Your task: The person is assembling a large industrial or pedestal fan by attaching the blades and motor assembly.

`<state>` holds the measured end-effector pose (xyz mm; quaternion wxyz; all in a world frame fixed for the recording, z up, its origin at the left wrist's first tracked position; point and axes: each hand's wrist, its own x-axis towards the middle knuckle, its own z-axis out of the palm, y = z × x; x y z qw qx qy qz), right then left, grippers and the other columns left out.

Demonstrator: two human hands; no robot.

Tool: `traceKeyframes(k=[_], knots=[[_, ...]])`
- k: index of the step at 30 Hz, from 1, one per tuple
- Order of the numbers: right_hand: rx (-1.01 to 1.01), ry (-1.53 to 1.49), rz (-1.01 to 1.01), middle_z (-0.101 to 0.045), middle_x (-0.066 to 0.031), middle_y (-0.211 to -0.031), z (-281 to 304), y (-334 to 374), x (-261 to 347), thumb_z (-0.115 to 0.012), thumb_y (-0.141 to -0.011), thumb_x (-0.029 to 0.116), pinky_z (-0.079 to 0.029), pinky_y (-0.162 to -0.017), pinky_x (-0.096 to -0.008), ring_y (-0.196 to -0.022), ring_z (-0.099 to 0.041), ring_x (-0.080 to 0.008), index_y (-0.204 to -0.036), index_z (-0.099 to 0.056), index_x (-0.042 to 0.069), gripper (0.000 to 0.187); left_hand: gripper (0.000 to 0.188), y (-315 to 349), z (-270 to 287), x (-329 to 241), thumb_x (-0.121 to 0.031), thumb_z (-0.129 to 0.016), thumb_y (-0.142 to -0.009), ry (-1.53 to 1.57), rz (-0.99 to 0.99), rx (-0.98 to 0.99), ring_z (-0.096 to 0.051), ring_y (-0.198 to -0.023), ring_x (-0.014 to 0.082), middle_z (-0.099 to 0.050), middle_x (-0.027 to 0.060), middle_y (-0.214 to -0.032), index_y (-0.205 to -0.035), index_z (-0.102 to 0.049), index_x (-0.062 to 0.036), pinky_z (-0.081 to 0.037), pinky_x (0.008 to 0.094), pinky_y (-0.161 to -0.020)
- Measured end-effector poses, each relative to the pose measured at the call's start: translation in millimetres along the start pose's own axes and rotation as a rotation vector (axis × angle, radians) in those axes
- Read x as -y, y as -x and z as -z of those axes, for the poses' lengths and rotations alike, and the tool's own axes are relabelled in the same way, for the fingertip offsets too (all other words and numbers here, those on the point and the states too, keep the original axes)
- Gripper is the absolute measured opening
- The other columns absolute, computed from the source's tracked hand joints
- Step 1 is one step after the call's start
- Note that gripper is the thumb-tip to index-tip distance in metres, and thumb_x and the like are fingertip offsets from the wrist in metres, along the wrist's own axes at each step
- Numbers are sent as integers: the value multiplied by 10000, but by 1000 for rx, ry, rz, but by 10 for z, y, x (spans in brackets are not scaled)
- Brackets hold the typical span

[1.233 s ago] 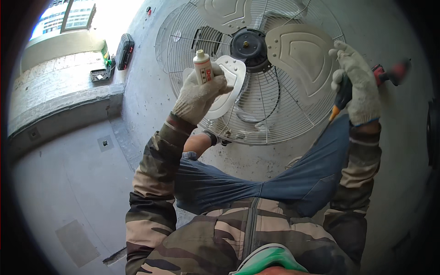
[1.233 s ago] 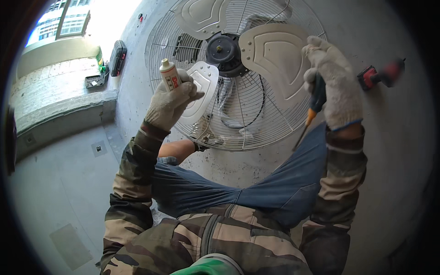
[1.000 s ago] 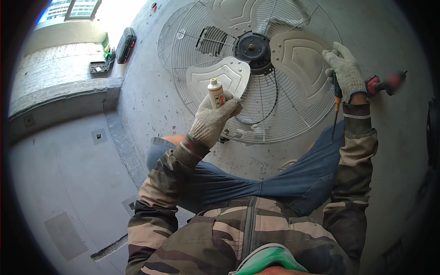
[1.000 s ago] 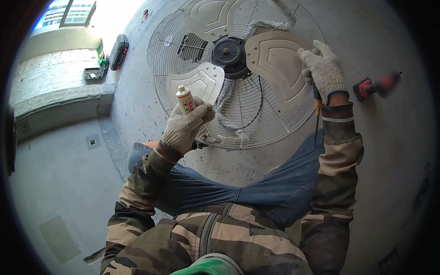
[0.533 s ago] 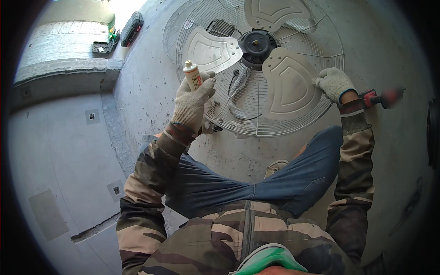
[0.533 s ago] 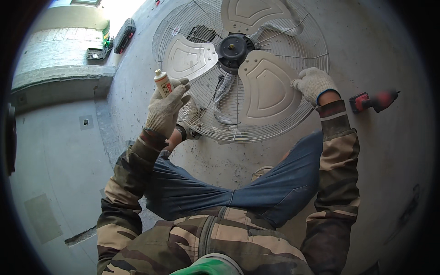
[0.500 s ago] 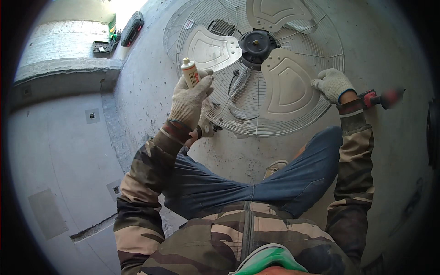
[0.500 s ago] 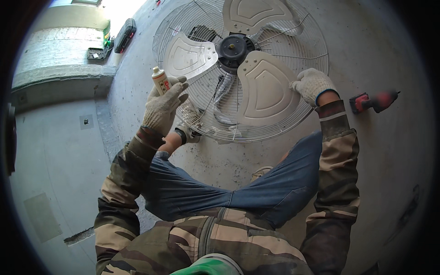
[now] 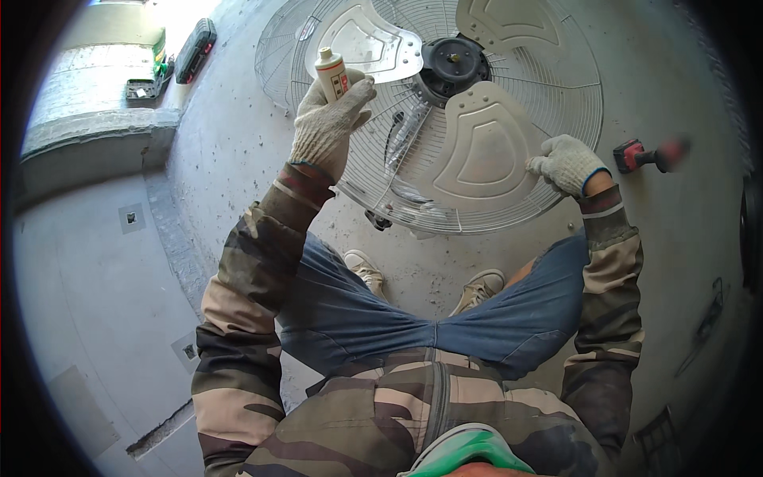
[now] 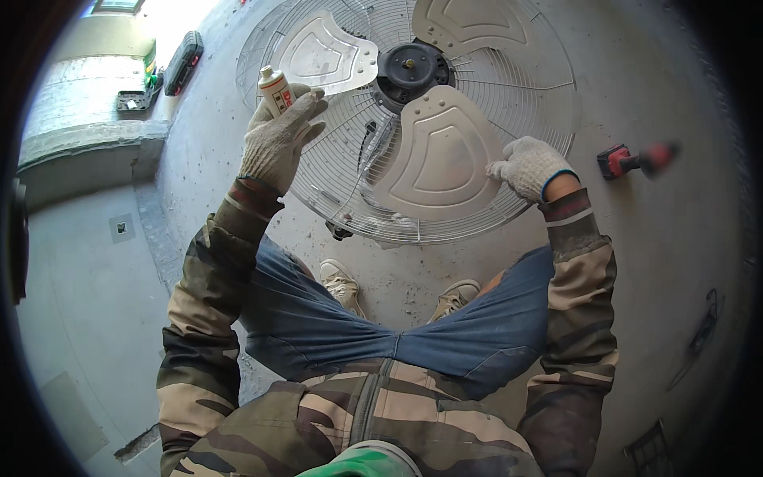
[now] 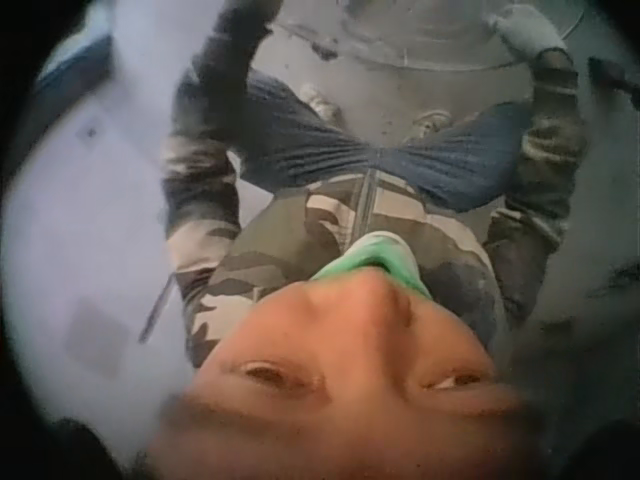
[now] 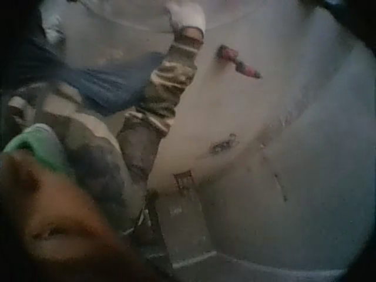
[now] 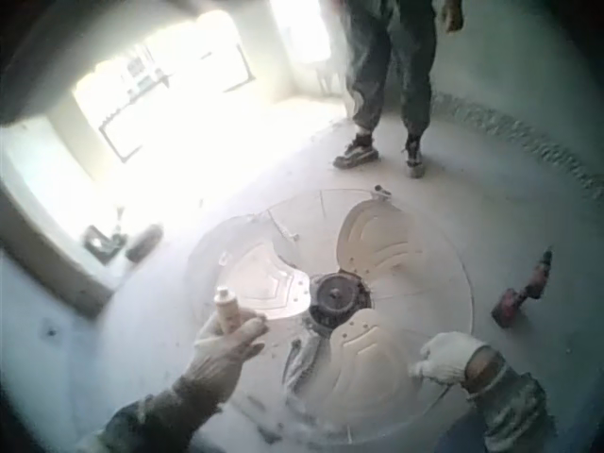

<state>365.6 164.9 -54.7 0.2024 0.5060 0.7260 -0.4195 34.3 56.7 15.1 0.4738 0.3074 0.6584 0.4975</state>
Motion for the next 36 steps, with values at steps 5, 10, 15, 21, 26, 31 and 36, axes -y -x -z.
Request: traceKeyframes(k=[5, 10, 15, 21, 26, 31, 36], knots=[[-217, -278, -59, -629, -49, -701, -85, 151, 40, -741, -867, 180, -444, -492, -300, -542, -557, -113, -1000, -713, 8, 219, 382, -191, -44, 87, -210, -716, -964, 39, -23, 115, -645, -1127, 206, -652, 98, -1200, -1275, -584, -31, -575, 370, -879], [-261, -173, -117, -704, -154, -897, -148, 255, 92, -774, -817, 270, -510, -752, -384, -815, -657, -280, -1062, -735, 30, 346, 481, -342, -56, 149, -224, -732, -948, 63, -3, 241, -638, -1123, 219, -621, 109, -1195, -1326, -542, 5, -610, 361, -831], [-290, -169, -258, -733, -193, -1011, -165, 328, 146, -792, -784, 322, -528, -866, -416, -953, -700, -350, -1083, -739, 37, 416, 476, -532, -87, 283, -218, -736, -941, 103, -20, 268, -667, -1008, 191, -634, 97, -1133, -1323, -560, 4, -606, 318, -796], [-472, -113, -368, -736, -176, -1054, -197, 404, 133, -791, -794, 313, -529, -890, -404, -1007, -695, -328, -1102, -739, 45, 411, 393, -730, -130, 544, -193, -737, -932, 125, -41, 250, -641, -802, 106, -654, 30, -931, -1269, -621, -27, -568, 275, -696], [-444, -131, -513, -733, -167, -1114, -171, 368, 78, -803, -789, 310, -520, -940, -398, -1058, -686, -333, -1161, -728, 70, 448, 357, -844, -112, 648, -166, -747, -899, 7, -133, 227, -598, -727, 98, -649, 21, -896, -1215, -658, -28, -515, 253, -645], [-425, 129, -396, -733, -161, -934, -115, 240, 82, -865, -716, 213, -529, -800, -373, -860, -696, -271, -1111, -717, -3, 474, 310, -890, -99, 536, -231, -687, -883, -132, -238, 198, -661, -810, 225, -695, 116, -902, -1105, -679, -15, -536, 352, -769], [-175, 67, -432, -727, -174, -865, -16, 229, 178, -858, -732, 254, -553, -726, -380, -782, -705, -279, -1017, -719, -22, 421, 276, -1014, -58, 420, -236, -635, -873, -226, -411, 196, -691, -825, 347, -709, 190, -868, -1012, -680, -2, -542, 431, -794]])
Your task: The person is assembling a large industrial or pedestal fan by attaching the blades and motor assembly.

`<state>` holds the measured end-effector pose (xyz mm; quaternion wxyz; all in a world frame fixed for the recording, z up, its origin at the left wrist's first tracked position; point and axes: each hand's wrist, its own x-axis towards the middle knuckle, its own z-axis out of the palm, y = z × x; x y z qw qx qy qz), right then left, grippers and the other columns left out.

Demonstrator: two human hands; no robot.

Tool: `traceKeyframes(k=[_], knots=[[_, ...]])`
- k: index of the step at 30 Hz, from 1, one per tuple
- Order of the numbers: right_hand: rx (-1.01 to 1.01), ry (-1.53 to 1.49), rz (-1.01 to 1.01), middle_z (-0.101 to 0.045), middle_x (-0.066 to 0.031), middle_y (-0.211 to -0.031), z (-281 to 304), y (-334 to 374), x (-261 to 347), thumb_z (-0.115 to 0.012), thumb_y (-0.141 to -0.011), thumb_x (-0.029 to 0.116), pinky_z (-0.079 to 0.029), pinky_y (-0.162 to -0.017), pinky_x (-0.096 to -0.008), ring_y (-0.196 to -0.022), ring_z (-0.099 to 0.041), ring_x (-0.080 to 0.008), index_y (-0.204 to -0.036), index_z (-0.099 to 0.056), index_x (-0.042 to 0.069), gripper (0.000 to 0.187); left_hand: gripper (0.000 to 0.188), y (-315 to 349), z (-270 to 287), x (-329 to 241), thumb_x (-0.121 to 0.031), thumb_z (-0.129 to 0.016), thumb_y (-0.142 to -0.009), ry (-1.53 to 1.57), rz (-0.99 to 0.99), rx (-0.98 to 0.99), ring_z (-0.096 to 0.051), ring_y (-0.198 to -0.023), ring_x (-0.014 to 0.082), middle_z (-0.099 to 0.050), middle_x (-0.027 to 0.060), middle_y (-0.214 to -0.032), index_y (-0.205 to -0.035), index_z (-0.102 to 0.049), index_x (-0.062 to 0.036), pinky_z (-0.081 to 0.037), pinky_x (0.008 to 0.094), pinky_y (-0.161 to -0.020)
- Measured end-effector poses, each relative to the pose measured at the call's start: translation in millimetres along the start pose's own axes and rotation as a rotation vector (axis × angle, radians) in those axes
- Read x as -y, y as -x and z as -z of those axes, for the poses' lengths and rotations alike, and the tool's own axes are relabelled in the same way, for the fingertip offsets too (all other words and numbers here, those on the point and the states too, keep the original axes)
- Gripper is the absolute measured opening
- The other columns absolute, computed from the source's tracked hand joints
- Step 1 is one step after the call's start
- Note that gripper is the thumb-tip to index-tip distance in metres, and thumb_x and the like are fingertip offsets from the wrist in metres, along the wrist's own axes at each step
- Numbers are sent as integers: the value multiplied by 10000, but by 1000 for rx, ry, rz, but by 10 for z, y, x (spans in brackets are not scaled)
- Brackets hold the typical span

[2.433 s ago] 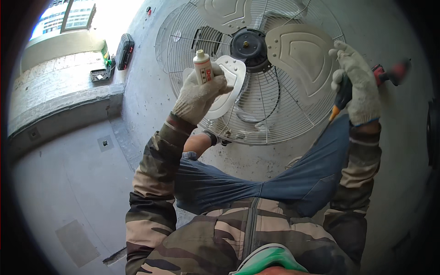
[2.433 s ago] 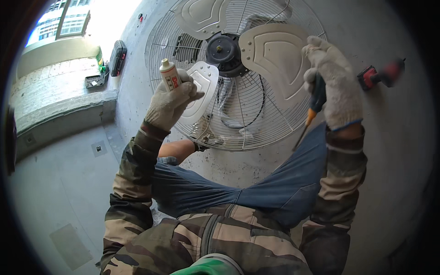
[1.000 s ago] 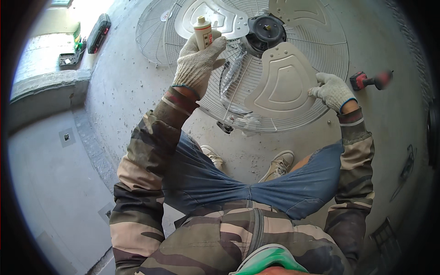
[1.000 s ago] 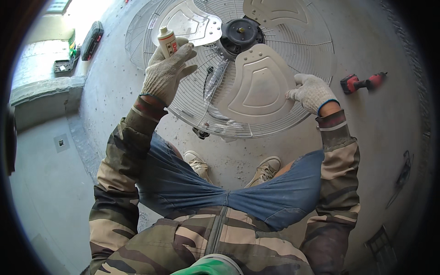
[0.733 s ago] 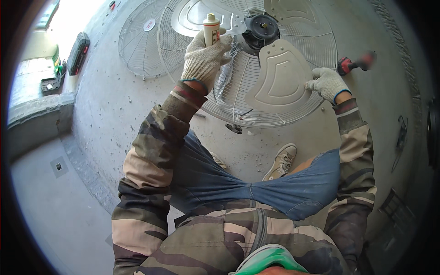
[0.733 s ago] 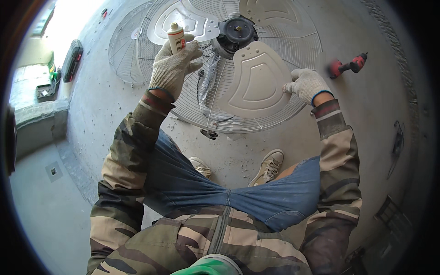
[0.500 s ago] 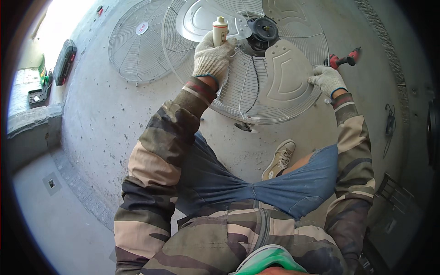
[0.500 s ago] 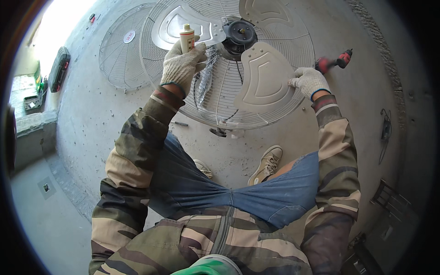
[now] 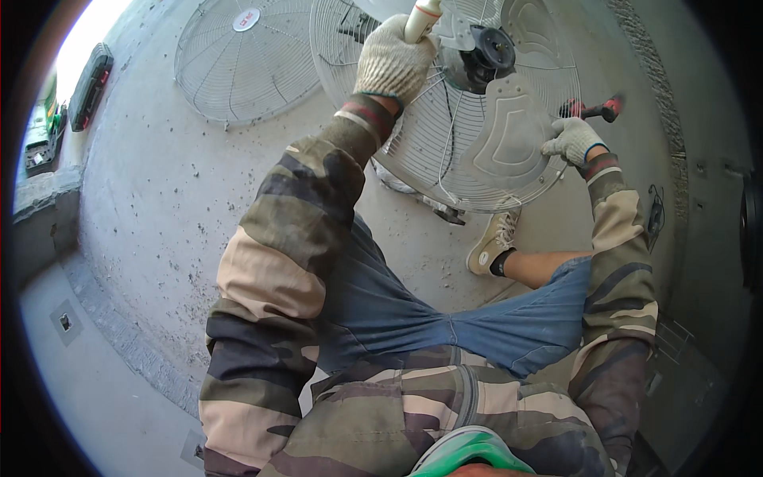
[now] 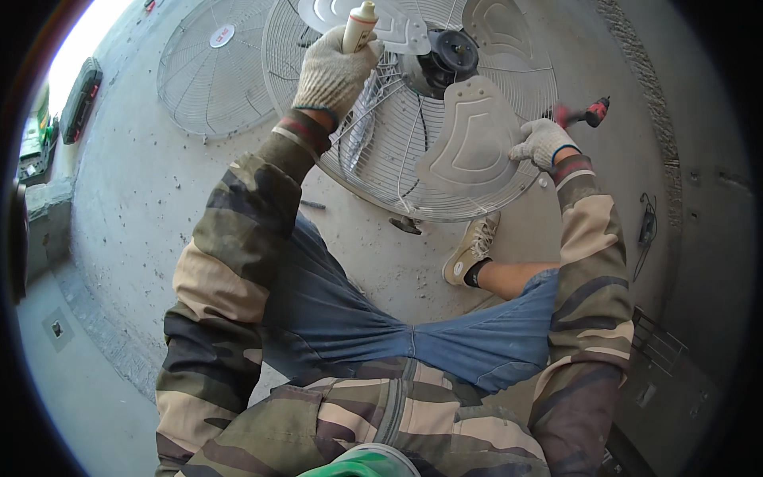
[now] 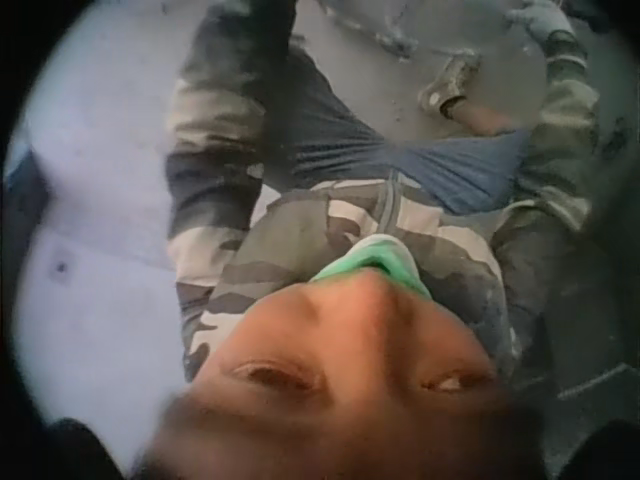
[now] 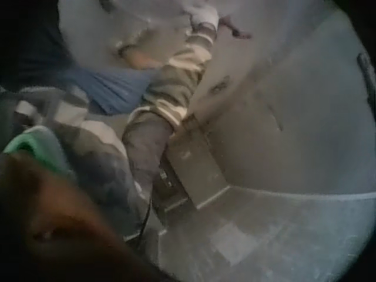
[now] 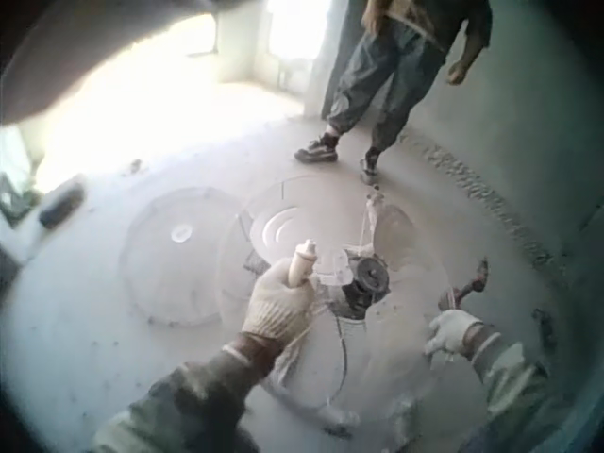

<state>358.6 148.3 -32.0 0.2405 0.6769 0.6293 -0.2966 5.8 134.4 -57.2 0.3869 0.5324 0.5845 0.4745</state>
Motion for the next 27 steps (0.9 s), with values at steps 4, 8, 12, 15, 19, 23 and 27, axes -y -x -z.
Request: traceKeyframes(k=[4, 8, 12, 15, 19, 23, 27], knots=[[56, -66, -27, -644, -86, -674, 45, 90, 91, -853, -748, 224, -503, -543, -340, -552, -611, -183, -894, -695, -31, 335, 314, -123, 49, 8, -264, -728, -865, -204, -131, 25, -656, -787, 129, -706, 47, -859, -1061, -732, -20, -539, 309, -753], [155, -215, -57, -619, -51, -650, 57, 179, 218, -843, -765, 179, -465, -479, -313, -513, -577, -149, -864, -688, -24, 275, 150, -312, -69, -7, -132, -579, -871, -3, -97, -110, -663, -859, 422, -678, 246, -868, -948, -670, -41, -503, 475, -766], [165, -246, -74, -598, -39, -633, 62, 240, 283, -837, -771, 167, -452, -456, -309, -486, -554, -143, -883, -697, -12, 253, 147, -372, -98, -10, -139, -583, -878, 5, -85, -115, -667, -886, 419, -684, 235, -881, -957, -676, -56, -507, 491, -780], [100, -224, -97, -597, -33, -635, 71, 259, 261, -832, -769, 152, -447, -446, -310, -477, -545, -139, -912, -711, 4, 238, 179, -334, -44, -68, -176, -596, -877, -40, 30, -83, -676, -949, 414, -699, 235, -928, -977, -692, -63, -520, 484, -817], [45, -238, -164, -613, -35, -663, 107, 229, 204, -830, -756, 133, -451, -446, -316, -491, -554, -135, -976, -727, 17, 270, 186, -251, 82, -172, -178, -620, -857, -67, 125, 21, -687, -985, 402, -718, 219, -964, -984, -710, -76, -533, 472, -844], [-12, -95, -119, -627, -43, -690, 189, 166, 219, -846, -727, 128, -469, -463, -322, -508, -566, -146, -1055, -723, 13, 368, 229, -179, 228, -203, -146, -700, -773, -80, 71, 159, -703, -960, 389, -724, 224, -937, -980, -723, -51, -546, 441, -828], [-76, 32, -157, -667, -76, -779, 262, 142, 312, -860, -705, 133, -513, -518, -352, -598, -626, -193, -1109, -712, 7, 449, 246, -177, 232, -162, -134, -721, -739, -75, 50, 229, -710, -920, 386, -722, 232, -885, -960, -724, -25, -546, 430, -797]])
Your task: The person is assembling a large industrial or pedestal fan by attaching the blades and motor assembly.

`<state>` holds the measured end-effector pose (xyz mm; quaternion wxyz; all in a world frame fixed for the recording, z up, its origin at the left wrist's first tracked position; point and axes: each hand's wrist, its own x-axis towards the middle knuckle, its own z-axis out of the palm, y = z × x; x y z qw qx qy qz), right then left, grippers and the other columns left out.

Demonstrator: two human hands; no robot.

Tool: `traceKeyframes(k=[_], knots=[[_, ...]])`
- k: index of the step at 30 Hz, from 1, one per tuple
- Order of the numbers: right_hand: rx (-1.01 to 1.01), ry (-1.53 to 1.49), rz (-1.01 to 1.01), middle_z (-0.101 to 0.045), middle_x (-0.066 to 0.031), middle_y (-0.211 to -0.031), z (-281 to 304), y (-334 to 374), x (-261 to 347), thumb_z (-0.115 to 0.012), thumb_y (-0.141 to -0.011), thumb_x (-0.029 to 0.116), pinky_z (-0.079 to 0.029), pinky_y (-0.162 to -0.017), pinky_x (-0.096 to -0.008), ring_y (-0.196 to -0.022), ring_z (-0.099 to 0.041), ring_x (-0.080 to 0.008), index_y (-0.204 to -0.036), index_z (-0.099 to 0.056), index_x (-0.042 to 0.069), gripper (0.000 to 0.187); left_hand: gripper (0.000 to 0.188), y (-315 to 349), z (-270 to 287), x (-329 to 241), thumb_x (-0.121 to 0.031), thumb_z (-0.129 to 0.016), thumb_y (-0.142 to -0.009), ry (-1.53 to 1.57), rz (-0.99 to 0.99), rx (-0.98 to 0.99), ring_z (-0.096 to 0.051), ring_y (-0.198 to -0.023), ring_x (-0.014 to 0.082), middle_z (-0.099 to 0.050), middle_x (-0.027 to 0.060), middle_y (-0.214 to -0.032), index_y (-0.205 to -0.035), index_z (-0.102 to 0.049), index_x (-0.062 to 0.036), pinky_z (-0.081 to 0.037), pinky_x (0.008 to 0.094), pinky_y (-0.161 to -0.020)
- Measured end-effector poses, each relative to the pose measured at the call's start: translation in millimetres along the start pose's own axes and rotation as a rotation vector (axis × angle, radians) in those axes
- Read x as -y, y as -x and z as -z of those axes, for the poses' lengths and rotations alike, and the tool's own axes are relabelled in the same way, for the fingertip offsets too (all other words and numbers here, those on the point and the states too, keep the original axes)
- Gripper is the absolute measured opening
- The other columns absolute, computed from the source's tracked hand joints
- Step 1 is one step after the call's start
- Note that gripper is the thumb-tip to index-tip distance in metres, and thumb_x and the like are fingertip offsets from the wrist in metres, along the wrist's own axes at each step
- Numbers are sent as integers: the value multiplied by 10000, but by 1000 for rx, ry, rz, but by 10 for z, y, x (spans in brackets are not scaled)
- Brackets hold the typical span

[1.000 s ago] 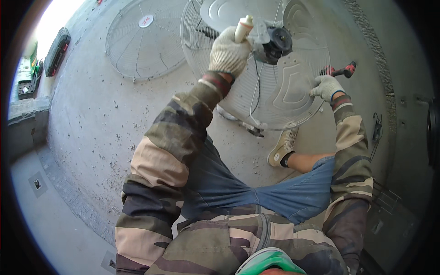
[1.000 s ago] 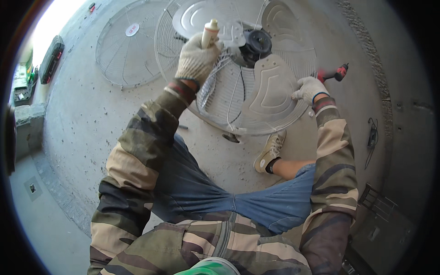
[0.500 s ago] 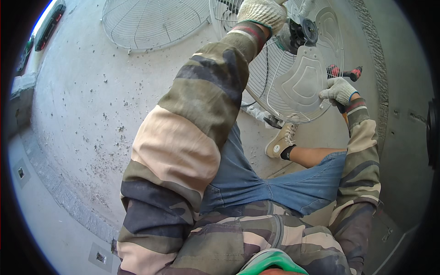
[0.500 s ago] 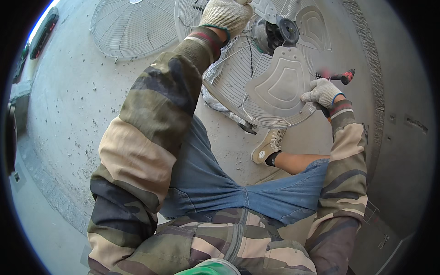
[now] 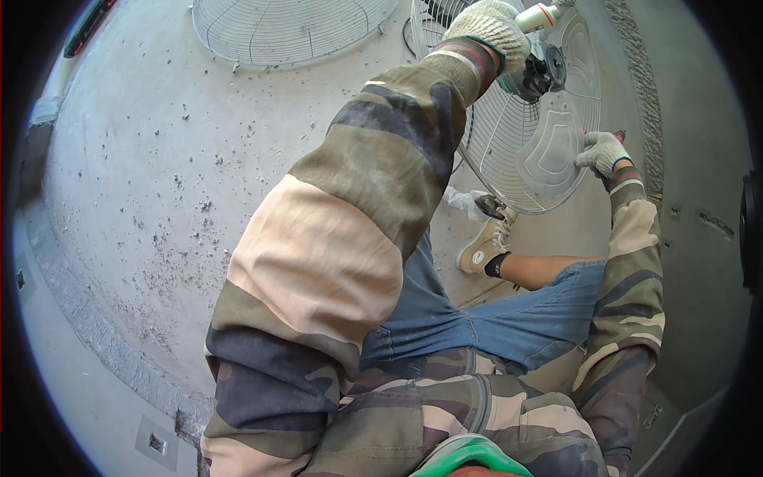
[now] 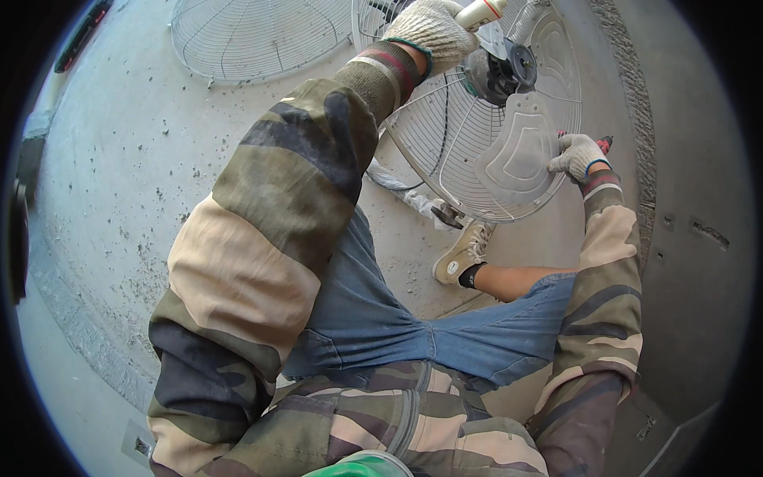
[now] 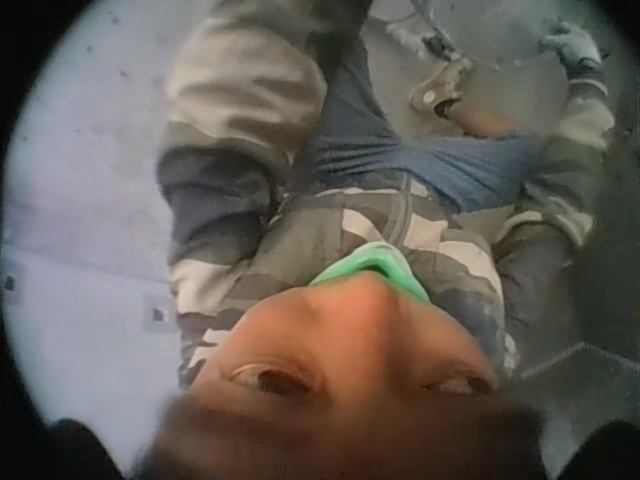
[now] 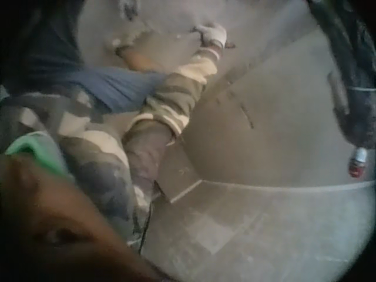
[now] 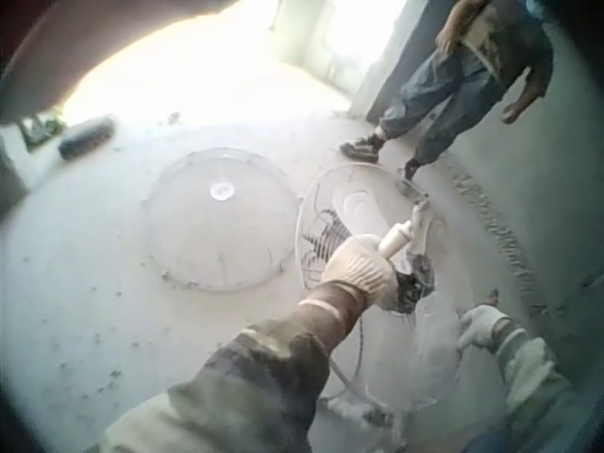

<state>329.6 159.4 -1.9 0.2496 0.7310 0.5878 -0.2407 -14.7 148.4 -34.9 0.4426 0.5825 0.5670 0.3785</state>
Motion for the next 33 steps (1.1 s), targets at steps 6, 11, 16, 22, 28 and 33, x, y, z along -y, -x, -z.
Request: traceKeyframes(k=[6, 11, 16, 22, 28, 33], knots=[[-172, 272, 21, -730, -171, -1112, -4, 61, 115, -864, -672, 187, -540, -930, -409, -1063, -694, -335, -1201, -692, 36, 576, 220, -93, -120, 79, -159, -660, -800, 15, -42, -24, -709, -907, 392, -718, 240, -866, -957, -725, -19, -539, 442, -780], [-130, 401, 78, -717, -185, -1154, -1, 31, 135, -863, -661, 196, -521, -982, -410, -1116, -672, -353, -1225, -683, 51, 610, 217, -52, -56, 58, -164, -678, -771, 47, -25, -73, -709, -884, 394, -718, 237, -856, -927, -726, -22, -543, 437, -773], [-165, 308, 134, -707, -193, -1175, -61, 54, 32, -850, -682, 210, -513, -994, -404, -1138, -662, -354, -1255, -661, 43, 626, 203, -14, -27, 87, -166, -685, -775, 204, -13, -75, -712, -812, 353, -717, 213, -834, -927, -716, -35, -536, 403, -735], [-113, 229, 165, -722, -182, -1065, -139, 91, 35, -861, -681, 230, -528, -914, -418, -1029, -682, -360, -1177, -675, 22, 569, 181, -88, -141, 170, -163, -601, -851, 152, -107, -244, -701, -824, 365, -695, 229, -822, -944, -701, -44, -524, 429, -754], [-36, 146, 214, -707, -137, -893, -139, 182, 159, -859, -708, 207, -537, -768, -394, -825, -680, -302, -1051, -676, -15, 447, 164, -254, -188, 249, -154, -633, -863, 235, -63, -392, -681, -777, 251, -695, 152, -800, -949, -705, -35, -515, 369, -728], [36, -263, 185, -617, -34, -774, -203, 305, 94, -817, -758, 94, -474, -540, -305, -600, -573, -128, -965, -676, -5, 270, 243, -358, -196, 347, -157, -661, -896, 453, -32, -401, -655, -795, 170, -714, 75, -878, -1074, -718, -2, -518, 318, -754]])
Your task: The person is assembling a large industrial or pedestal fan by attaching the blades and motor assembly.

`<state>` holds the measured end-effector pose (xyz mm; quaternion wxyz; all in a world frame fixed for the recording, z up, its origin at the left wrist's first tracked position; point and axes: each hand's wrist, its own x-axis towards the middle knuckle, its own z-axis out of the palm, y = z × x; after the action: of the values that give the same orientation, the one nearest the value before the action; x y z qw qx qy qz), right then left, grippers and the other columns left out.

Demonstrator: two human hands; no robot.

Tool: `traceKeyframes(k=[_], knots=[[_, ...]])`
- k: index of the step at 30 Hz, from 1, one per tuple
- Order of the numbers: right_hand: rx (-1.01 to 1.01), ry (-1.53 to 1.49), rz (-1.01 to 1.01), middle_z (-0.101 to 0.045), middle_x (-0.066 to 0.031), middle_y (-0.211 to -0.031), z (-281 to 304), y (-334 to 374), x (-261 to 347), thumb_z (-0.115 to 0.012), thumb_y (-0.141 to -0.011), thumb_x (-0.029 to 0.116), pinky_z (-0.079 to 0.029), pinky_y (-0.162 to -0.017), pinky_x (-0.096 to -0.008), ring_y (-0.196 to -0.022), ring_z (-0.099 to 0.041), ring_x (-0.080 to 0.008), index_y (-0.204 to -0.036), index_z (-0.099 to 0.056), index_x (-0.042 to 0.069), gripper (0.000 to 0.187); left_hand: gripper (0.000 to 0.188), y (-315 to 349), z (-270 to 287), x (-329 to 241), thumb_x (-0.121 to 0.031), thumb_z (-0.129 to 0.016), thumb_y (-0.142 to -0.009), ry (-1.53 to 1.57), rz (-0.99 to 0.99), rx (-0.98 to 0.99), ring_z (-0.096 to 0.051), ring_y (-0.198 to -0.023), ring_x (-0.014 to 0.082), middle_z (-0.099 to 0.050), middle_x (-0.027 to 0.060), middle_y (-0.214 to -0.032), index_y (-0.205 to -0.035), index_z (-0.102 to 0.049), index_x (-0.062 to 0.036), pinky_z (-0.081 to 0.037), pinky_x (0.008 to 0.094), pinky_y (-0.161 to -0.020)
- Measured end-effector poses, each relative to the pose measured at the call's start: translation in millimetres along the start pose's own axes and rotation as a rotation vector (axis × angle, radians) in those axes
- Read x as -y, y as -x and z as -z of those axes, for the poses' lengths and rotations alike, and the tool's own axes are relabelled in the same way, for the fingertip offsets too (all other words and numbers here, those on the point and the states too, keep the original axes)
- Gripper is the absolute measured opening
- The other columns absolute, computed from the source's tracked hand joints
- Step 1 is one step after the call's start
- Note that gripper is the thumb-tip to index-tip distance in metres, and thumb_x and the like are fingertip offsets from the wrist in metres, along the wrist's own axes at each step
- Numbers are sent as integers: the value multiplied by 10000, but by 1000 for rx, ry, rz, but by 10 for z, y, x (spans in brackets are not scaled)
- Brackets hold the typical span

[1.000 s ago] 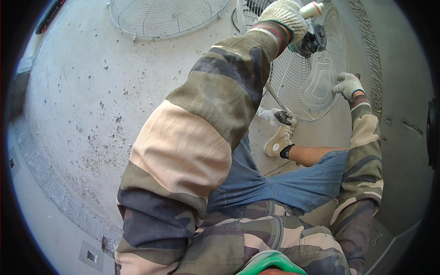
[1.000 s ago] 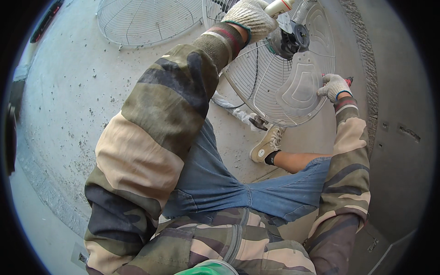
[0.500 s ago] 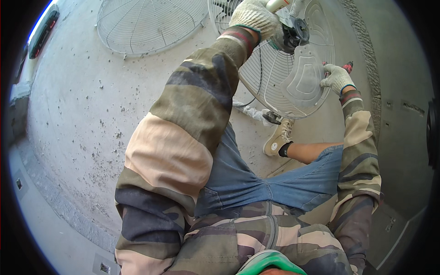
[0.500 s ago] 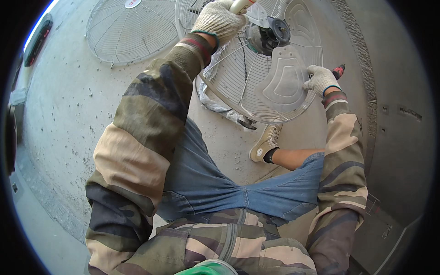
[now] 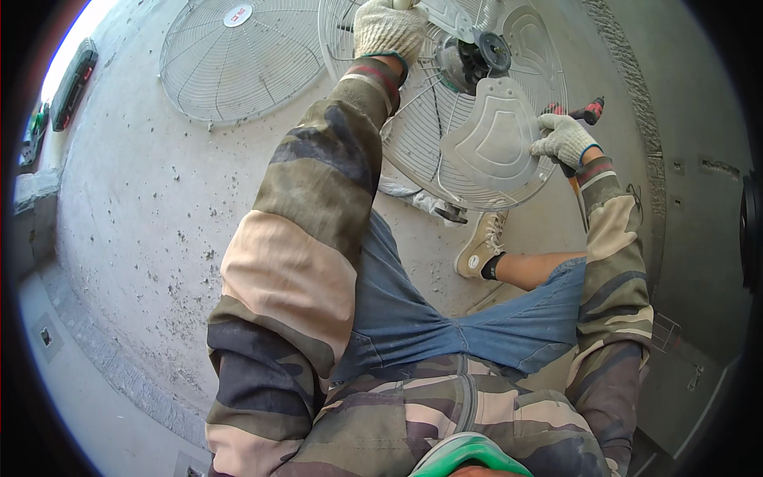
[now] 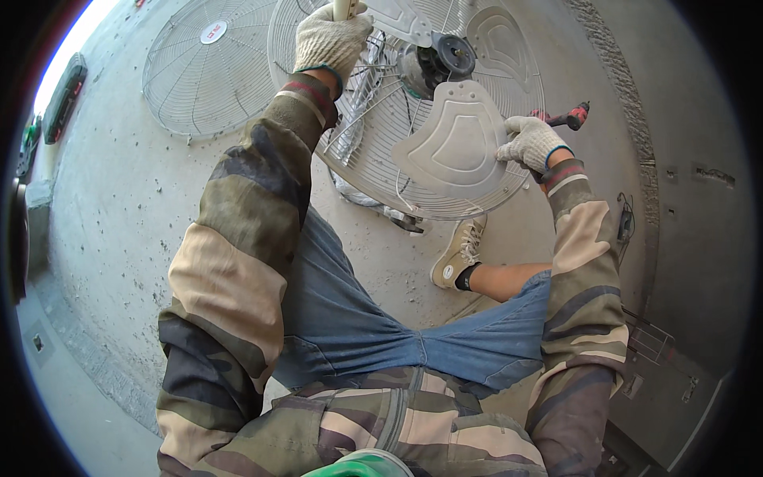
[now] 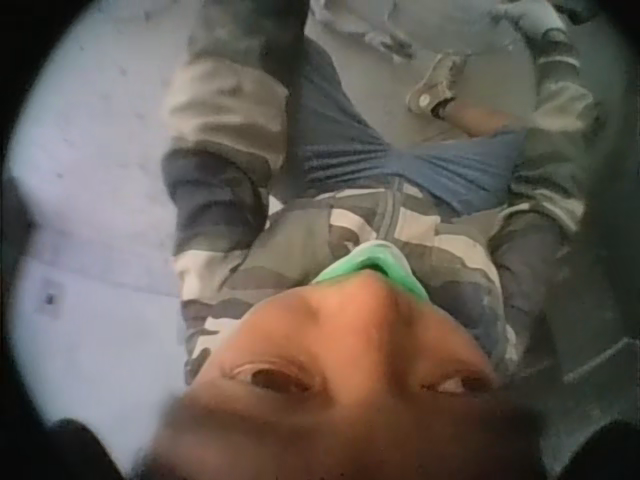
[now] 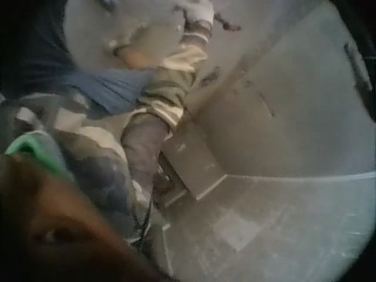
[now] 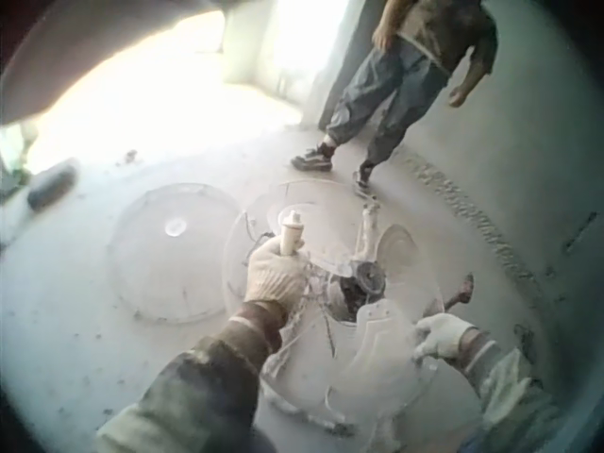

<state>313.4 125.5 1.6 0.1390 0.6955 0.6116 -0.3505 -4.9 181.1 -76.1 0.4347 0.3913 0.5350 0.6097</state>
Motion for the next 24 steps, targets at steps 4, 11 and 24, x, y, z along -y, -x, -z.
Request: traceKeyframes(k=[4, 11, 24], knots=[[-28, -170, 7, -607, -24, -747, -46, -5, -94, -797, -793, 95, -454, -498, -281, -559, -551, -108, -975, -685, -4, 236, 216, -13, 7, 18, -135, -665, -898, -106, -89, -67, -676, -855, 163, -740, 92, -915, -1052, -739, -2, -527, 312, -795], [28, -224, -1, -610, -27, -686, -80, -14, -45, -809, -803, 138, -449, -487, -294, -524, -541, -116, -936, -700, 6, 216, 221, -19, -8, -34, -134, -675, -891, -90, -184, -67, -668, -858, 153, -736, 77, -921, -1060, -732, -4, -532, 312, -795], [-134, 165, 74, -664, -93, -769, -119, 17, 47, -839, -748, 199, -521, -627, -342, -664, -638, -195, -990, -720, 2, 334, 222, 35, -212, 194, -127, -662, -886, -94, -63, 118, -656, -884, 157, -722, 62, -951, -1083, -731, -51, -515, 298, -818]])
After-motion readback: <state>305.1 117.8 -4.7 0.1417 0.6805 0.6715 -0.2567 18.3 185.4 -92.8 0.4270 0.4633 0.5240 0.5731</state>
